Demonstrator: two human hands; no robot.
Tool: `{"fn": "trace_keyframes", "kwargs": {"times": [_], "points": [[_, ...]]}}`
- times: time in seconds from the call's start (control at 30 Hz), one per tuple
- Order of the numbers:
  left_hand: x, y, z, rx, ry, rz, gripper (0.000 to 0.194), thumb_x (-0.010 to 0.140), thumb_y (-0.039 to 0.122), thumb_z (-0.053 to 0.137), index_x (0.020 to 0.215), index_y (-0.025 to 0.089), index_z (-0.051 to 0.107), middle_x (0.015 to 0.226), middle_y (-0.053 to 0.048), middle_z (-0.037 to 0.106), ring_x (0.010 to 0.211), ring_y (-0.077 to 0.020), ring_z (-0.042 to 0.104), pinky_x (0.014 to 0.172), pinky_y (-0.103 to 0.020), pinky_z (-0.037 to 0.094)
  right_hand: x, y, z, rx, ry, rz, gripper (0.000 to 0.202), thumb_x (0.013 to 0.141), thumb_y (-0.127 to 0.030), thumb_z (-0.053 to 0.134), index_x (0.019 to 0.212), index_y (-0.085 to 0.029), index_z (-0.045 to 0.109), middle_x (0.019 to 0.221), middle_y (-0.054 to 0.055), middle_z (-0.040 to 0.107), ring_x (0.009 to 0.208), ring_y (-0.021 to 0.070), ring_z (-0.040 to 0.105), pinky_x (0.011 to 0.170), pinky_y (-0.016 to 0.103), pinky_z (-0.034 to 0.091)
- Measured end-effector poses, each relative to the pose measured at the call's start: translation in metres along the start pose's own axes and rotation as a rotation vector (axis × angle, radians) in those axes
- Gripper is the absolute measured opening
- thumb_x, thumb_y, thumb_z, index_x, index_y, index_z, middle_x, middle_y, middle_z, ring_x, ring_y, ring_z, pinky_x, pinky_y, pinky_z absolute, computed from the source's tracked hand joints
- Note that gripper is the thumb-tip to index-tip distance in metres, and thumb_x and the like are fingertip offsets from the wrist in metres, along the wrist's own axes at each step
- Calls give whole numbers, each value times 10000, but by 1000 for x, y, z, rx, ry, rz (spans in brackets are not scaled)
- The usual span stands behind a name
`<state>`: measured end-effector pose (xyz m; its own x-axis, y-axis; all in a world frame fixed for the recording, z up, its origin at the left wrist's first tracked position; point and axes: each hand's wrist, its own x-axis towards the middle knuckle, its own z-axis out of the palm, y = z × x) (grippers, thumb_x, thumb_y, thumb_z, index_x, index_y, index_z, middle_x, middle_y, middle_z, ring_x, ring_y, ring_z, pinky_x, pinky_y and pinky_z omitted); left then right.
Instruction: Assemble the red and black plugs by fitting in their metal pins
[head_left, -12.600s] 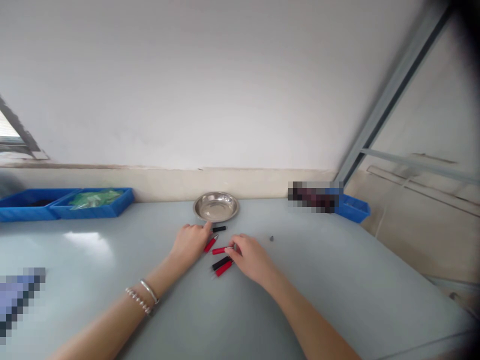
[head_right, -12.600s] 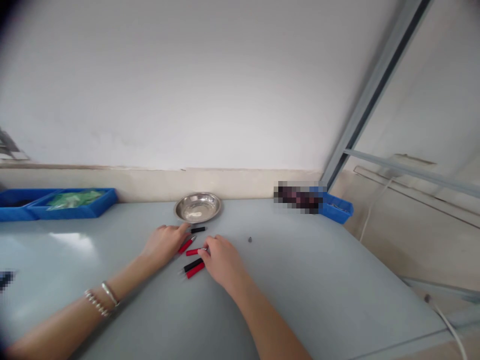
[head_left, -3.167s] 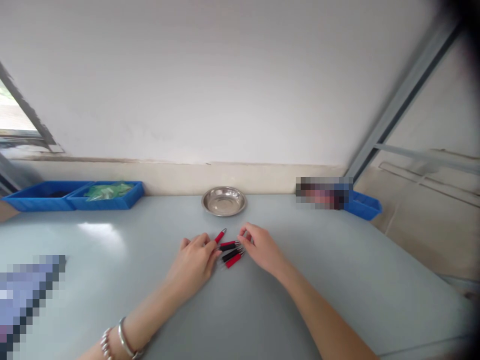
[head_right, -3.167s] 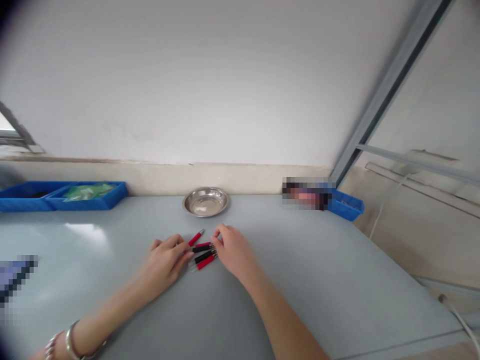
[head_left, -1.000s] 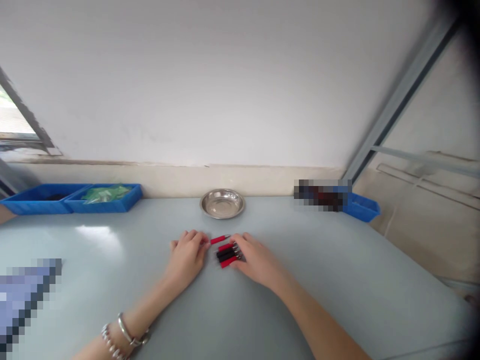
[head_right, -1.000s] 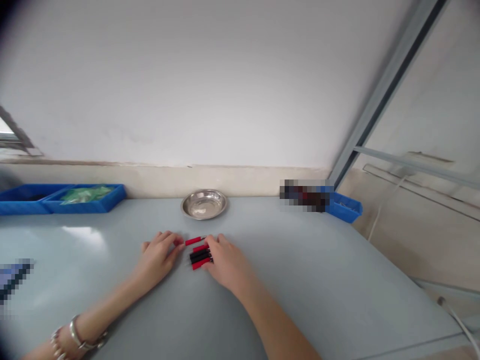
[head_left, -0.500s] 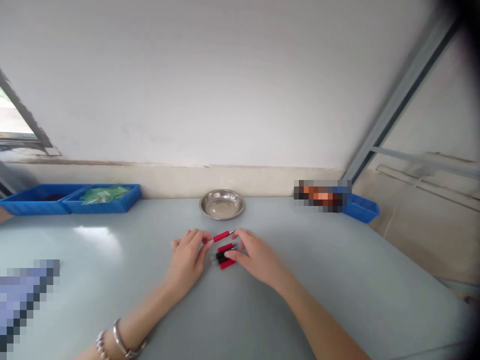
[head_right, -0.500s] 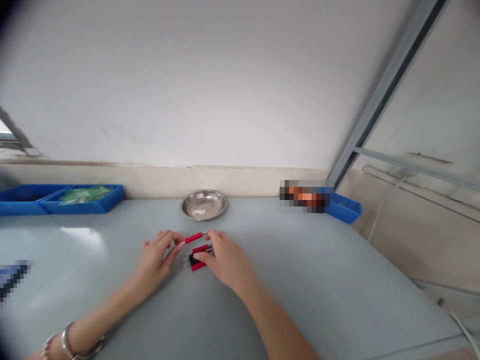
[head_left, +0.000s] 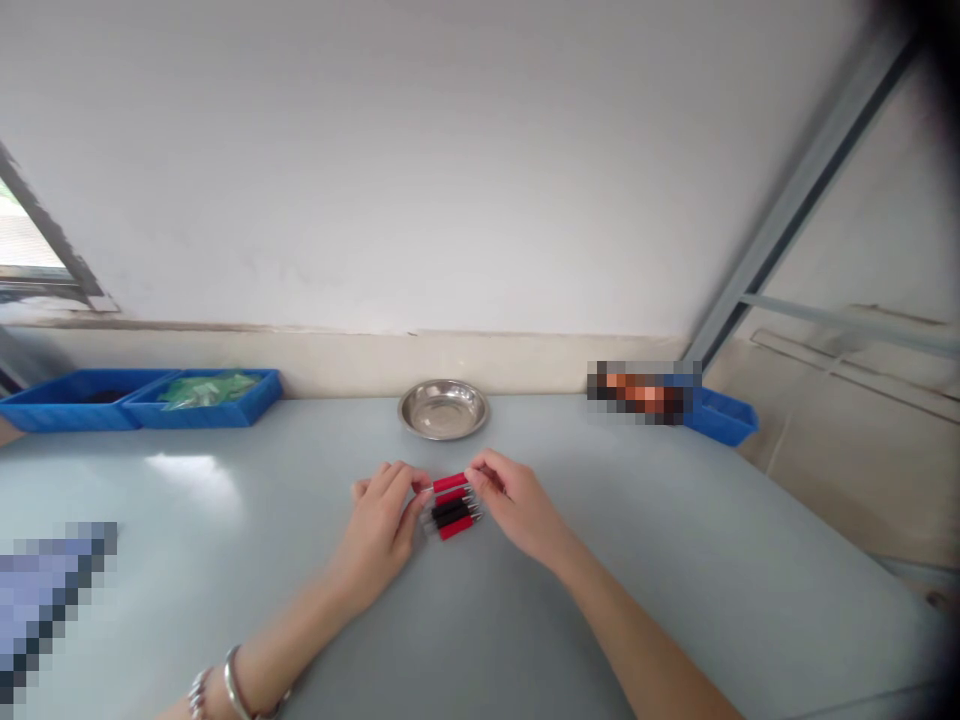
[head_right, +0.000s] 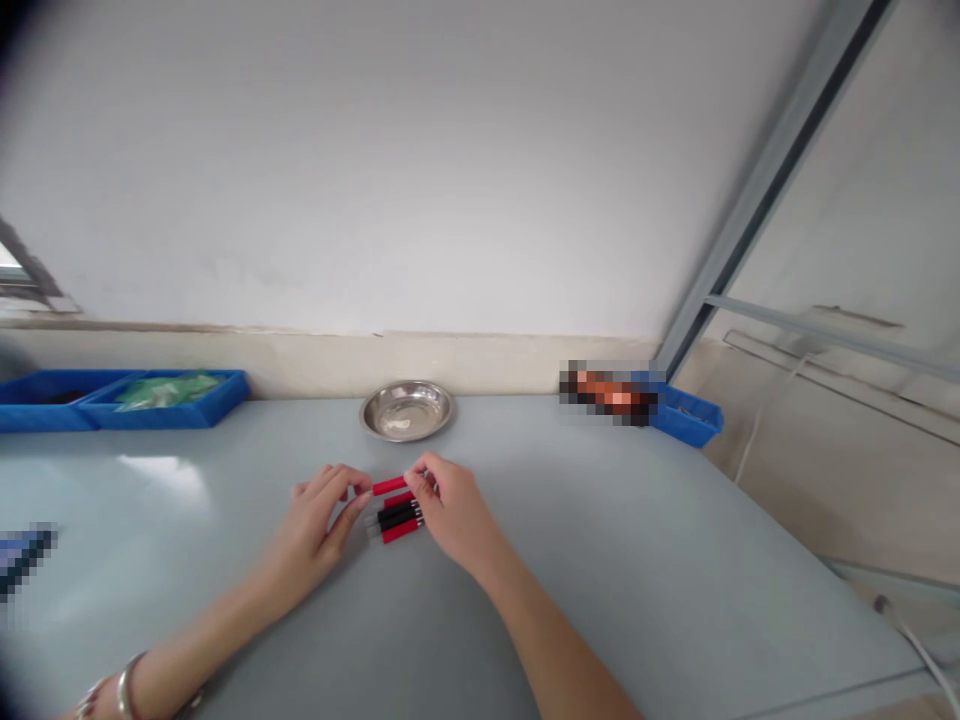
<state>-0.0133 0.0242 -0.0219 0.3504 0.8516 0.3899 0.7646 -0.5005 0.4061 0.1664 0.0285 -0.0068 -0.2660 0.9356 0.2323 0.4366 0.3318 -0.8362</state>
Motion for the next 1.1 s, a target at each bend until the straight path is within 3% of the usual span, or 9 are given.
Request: {"fn": "trace_keyframes", "kwargs": {"times": [0.43, 0.87, 1.1], "points": [[-1, 5, -3, 23, -63, 21, 211, 891, 308, 301, 870, 206, 484, 857, -24, 544, 809, -183, 482, 722, -337, 310, 0, -1, 0, 42, 9, 15, 265, 850, -339, 376, 643, -178, 412, 572, -43, 383, 556, 95, 354, 528, 200, 294], [-1, 8, -5, 58, -39, 34, 255, 889, 301, 288, 801, 199, 505, 801, -18, 544, 765, -176, 491, 708, -333, 311, 1, -2, -1, 62, 23, 29, 321, 854, -388, 364, 610, -180, 371, 552, -42, 353, 540, 95, 344, 518, 207, 294], [-2, 8, -6, 87, 3, 47, 268, 887, 289, 288, 786, 198, 519, 790, -20, 547, 742, -171, 485, 690, -329, 296, 1, -1, -1, 103, -45, 79, 420, 866, -463, 303, 572, -172, 374, 535, -29, 381, 506, 90, 363, 495, 215, 299]]}}
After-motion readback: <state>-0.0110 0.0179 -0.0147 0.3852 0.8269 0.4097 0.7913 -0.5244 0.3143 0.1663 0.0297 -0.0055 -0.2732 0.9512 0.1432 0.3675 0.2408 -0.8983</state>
